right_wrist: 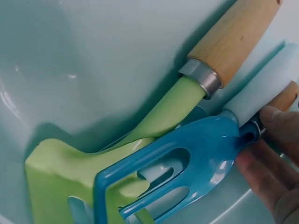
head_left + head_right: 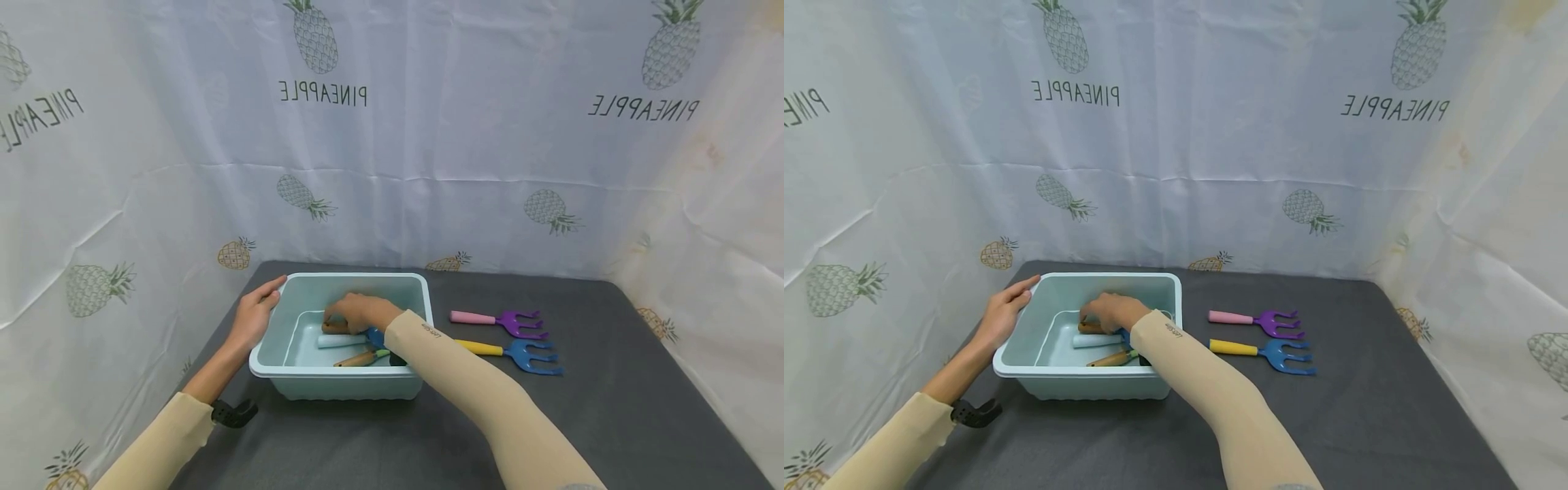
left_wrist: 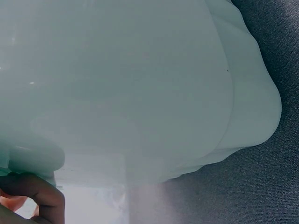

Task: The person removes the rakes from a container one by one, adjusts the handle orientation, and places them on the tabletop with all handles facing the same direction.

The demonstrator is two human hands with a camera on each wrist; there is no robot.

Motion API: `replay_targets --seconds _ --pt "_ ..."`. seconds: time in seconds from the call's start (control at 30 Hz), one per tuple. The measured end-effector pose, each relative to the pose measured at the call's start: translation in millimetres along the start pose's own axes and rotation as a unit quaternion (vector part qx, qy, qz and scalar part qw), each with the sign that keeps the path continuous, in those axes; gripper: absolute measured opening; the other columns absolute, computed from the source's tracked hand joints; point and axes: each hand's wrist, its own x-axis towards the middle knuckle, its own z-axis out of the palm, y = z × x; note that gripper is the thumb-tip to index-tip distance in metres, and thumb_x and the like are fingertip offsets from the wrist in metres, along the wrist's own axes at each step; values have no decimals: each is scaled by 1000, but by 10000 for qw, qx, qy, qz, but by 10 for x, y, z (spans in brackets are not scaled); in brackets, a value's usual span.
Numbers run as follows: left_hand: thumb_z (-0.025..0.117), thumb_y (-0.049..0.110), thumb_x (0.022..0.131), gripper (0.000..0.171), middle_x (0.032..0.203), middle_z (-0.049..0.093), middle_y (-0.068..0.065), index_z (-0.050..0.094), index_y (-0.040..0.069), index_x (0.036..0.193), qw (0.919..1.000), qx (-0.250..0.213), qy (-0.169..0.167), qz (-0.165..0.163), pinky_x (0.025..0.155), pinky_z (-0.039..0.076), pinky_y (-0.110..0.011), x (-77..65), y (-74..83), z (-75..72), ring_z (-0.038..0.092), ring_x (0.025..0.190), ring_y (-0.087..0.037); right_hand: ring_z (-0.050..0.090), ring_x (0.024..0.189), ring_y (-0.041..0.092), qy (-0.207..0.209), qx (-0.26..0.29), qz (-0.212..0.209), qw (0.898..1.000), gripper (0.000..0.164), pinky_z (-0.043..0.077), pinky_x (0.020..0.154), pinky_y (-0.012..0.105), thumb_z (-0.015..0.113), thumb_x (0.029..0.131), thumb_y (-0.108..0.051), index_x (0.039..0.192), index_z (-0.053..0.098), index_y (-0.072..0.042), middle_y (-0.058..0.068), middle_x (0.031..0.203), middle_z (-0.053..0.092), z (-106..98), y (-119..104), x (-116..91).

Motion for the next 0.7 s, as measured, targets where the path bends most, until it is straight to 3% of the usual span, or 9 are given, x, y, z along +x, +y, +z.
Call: replay_targets --seconds 0.23,0.47,0.7 --pt "39 20 113 48 166 37 -16 41 10 159 10000 17 -7 -31 124 32 -56 -1 7 -3 34 154 -38 53 81 16 -161 326 54 9993 69 40 58 25 64 95 6 149 54 -36 5 130 66 -42 25 3" --pt "39 22 113 48 167 36 -14 40 11 159 10000 -33 -35 -54 124 31 -55 1 24 -6 34 154 -37 65 100 14 -253 641 -89 9976 76 45 56 23 62 93 10 153 49 -35 8 130 68 -101 39 -22" --pt "39 21 112 48 167 37 -15 41 11 159 10000 -27 12 -29 125 30 -56 -23 16 -9 34 154 -38 64 101 15 -220 662 -303 9971 75 45 59 23 59 94 11 153 49 -33 8 136 65 -130 32 -38"
